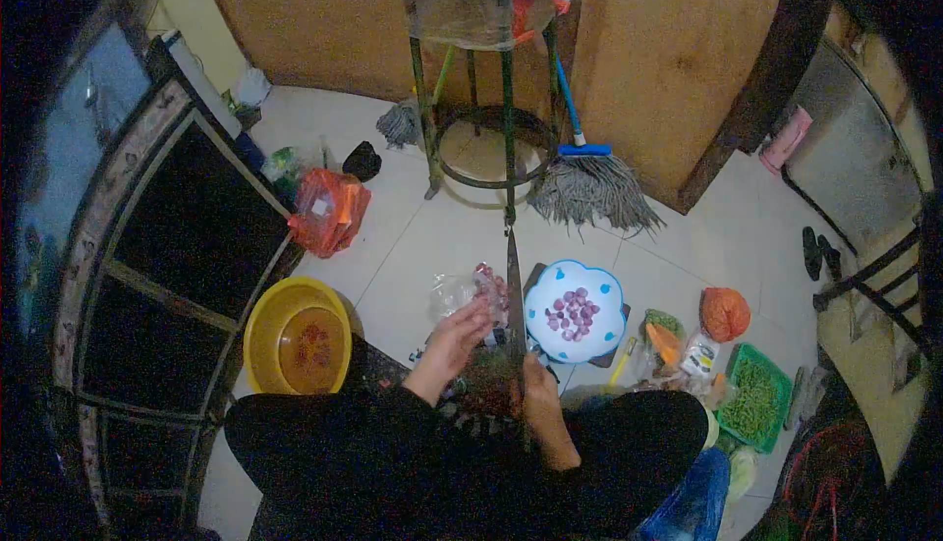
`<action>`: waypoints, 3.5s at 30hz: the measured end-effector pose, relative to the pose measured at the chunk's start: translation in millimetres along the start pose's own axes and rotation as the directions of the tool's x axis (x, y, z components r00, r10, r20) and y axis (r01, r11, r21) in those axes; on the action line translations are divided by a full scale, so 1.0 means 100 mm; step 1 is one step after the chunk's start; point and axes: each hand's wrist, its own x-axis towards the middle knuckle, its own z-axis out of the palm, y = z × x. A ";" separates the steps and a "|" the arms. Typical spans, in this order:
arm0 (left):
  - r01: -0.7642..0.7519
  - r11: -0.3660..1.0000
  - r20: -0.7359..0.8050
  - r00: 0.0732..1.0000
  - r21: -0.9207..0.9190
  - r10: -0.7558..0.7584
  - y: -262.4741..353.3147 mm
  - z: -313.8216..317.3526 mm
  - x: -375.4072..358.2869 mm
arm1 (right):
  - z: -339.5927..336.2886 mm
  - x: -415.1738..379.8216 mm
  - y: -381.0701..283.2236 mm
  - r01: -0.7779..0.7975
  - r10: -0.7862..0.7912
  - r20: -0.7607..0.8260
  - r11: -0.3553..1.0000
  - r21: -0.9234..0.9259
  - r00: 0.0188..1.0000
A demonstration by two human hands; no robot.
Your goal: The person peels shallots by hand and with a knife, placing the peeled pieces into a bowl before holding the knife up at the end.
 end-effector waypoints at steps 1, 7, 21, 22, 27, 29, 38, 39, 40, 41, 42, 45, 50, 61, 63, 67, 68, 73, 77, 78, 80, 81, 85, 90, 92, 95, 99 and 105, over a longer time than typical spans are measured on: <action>-0.014 0.999 0.009 1.000 0.046 0.013 -0.05 0.04 -0.11 | -0.02 -0.01 -0.03 -0.056 0.055 0.049 0.998 0.020 0.997; 0.017 0.989 0.050 0.998 0.146 -0.025 -0.02 0.35 -0.70 | 0.10 -0.05 -0.03 0.399 -0.398 0.049 0.891 -0.217 0.916; -0.049 0.972 0.110 0.994 0.231 0.024 0.10 0.40 -1.22 | 0.09 -0.29 -0.13 0.500 -0.466 0.185 0.769 -0.399 0.865; -0.064 0.953 0.120 0.992 0.295 0.029 0.09 0.32 -1.20 | 0.10 -0.33 -0.16 0.513 -0.472 0.204 0.771 -0.377 0.858; -0.169 0.921 0.158 0.980 0.352 0.120 0.08 0.18 -1.24 | 0.11 -0.27 -0.08 0.433 -0.386 0.215 0.866 -0.251 0.897; -0.065 0.997 0.158 0.986 0.049 0.056 0.06 0.15 -1.26 | 0.12 -0.30 -0.10 0.385 -0.345 0.228 0.907 -0.168 0.911; -0.132 0.958 0.122 0.987 0.257 0.103 0.03 0.20 -1.32 | 0.09 -0.23 0.03 0.332 -0.283 0.190 0.885 -0.326 0.940; -0.125 0.961 0.101 0.990 0.247 0.103 0.04 0.20 -1.32 | 0.07 -0.30 -0.08 0.234 -0.182 0.184 0.918 -0.320 0.966; -0.120 0.964 0.081 0.991 0.237 0.104 0.07 0.20 -1.32 | 0.06 -0.37 -0.17 0.134 -0.080 0.181 0.940 -0.313 0.980; -0.115 0.967 0.061 0.993 0.226 0.104 0.08 0.20 -1.32 | 0.08 -0.41 -0.20 0.184 -0.141 0.214 0.964 -0.194 0.967; -0.138 0.961 0.059 0.990 0.241 0.127 0.08 0.19 -1.31 | 0.11 -0.46 -0.21 0.227 -0.205 0.240 0.971 -0.071 0.949; -0.200 0.943 0.055 0.980 0.265 0.192 0.06 0.18 -1.28 | 0.20 -0.55 -0.25 0.261 -0.248 0.283 0.965 -0.007 0.926; -0.259 0.878 0.068 0.965 0.403 0.253 0.04 0.12 -1.27 | 0.22 -0.45 -0.08 0.397 -0.323 0.330 0.899 -0.187 0.887; -0.305 0.789 -0.013 0.930 0.533 0.368 0.02 0.24 -1.38 | 0.31 -0.36 0.17 0.634 -0.586 0.244 0.696 -0.337 0.773; -0.334 0.803 0.002 0.924 0.493 0.383 -0.01 0.22 -1.35 | 0.27 -0.33 0.16 0.578 -0.502 0.297 0.762 -0.292 0.812; -0.371 0.791 0.078 0.920 0.486 0.383 0.01 0.14 -1.33 | 0.29 -0.50 -0.08 0.336 -0.278 0.251 0.913 -0.232 0.927; -0.364 0.784 0.088 0.924 0.502 0.373 0.01 0.13 -1.33 | 0.29 -0.47 -0.02 0.319 -0.278 0.241 0.935 -0.155 0.930; -0.204 0.974 0.127 0.973 0.102 0.191 0.01 0.05 -1.31 | 0.35 -0.48 -0.09 0.138 -0.171 0.171 0.972 0.189 0.970; -0.078 0.993 0.179 0.979 -0.093 0.094 0.00 -0.04 -1.24 | 0.32 -0.56 -0.22 0.022 -0.061 0.183 0.978 0.207 0.981; -0.103 0.993 0.163 0.980 -0.055 0.111 0.01 -0.03 -1.25 | 0.31 -0.56 -0.19 0.065 -0.091 0.167 0.986 0.152 0.982; -0.154 0.988 0.132 0.980 0.020 0.150 0.04 0.02 -1.26 | 0.28 -0.52 -0.11 0.140 -0.149 0.168 0.988 0.062 0.975; -0.178 0.975 0.113 0.980 0.131 0.164 0.05 0.05 -1.26 | 0.27 -0.50 -0.09 0.172 -0.174 0.182 0.985 0.030 0.968; -0.218 0.956 0.119 0.973 0.198 0.197 0.04 0.06 -1.28 | 0.37 -0.50 -0.14 0.228 -0.234 0.066 0.970 0.081 0.970; -0.147 0.987 0.123 0.980 -0.070 0.155 0.11 0.01 -1.28 | 0.16 -0.44 -0.20 0.244 -0.240 0.045 0.957 -0.155 0.970; -0.162 0.983 0.097 0.981 -0.086 0.170 0.14 0.04 -1.28 | 0.15 -0.47 -0.25 0.225 -0.210 0.087 0.945 -0.236 0.974; -0.189 0.979 0.075 0.978 -0.075 0.195 0.07 -0.01 -1.23 | 0.16 -0.46 -0.11 0.335 -0.300 0.181 0.919 -0.207 0.937; -0.255 0.954 0.027 0.967 0.159 0.254 0.11 0.08 -1.28 | 0.26 -0.50 -0.06 0.367 -0.342 0.218 0.927 -0.084 0.914; -0.267 0.942 -0.053 0.958 0.205 0.283 0.09 0.13 -1.32 | 0.36 -0.66 -0.19 0.380 -0.344 0.347 0.924 -0.040 0.873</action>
